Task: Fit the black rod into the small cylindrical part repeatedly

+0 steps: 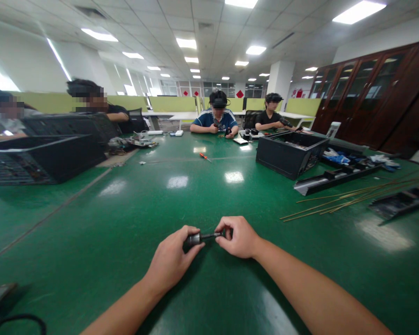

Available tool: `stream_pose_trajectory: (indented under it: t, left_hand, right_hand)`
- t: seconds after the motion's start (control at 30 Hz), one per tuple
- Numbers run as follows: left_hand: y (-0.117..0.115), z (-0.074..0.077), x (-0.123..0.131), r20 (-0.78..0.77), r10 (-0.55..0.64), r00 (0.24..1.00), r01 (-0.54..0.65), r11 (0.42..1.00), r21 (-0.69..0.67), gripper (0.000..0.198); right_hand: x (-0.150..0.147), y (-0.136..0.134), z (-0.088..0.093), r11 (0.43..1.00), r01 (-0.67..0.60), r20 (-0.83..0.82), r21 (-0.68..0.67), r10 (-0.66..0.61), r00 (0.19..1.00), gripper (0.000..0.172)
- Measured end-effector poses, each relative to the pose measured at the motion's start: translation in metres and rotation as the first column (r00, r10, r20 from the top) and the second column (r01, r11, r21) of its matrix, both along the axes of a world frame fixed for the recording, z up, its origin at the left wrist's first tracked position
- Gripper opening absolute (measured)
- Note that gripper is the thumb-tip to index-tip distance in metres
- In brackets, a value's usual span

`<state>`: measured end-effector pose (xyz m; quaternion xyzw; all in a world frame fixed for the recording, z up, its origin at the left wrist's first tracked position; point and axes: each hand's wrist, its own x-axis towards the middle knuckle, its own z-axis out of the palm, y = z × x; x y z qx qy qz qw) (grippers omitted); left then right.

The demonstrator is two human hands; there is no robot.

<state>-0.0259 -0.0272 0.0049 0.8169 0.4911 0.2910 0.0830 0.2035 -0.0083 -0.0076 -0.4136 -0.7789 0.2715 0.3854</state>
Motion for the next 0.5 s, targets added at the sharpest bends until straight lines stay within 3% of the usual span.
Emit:
stream_pose_trajectory:
  t: [0.33,0.5]
  left_hand:
    - [0.004,-0.002,-0.004,0.015,-0.013,1.000,0.013,1.000,-0.023,0.027]
    - [0.011,0.003,-0.010,0.064,-0.048,0.997,0.040,0.992,0.124,0.026]
  right_hand:
    - [0.002,0.002,-0.002,1.000,0.004,-0.031,-0.011,-0.004,1.000,0.010]
    - [0.006,0.005,-0.001,0.999,0.023,-0.073,-0.039,-0.026,0.997,0.012]
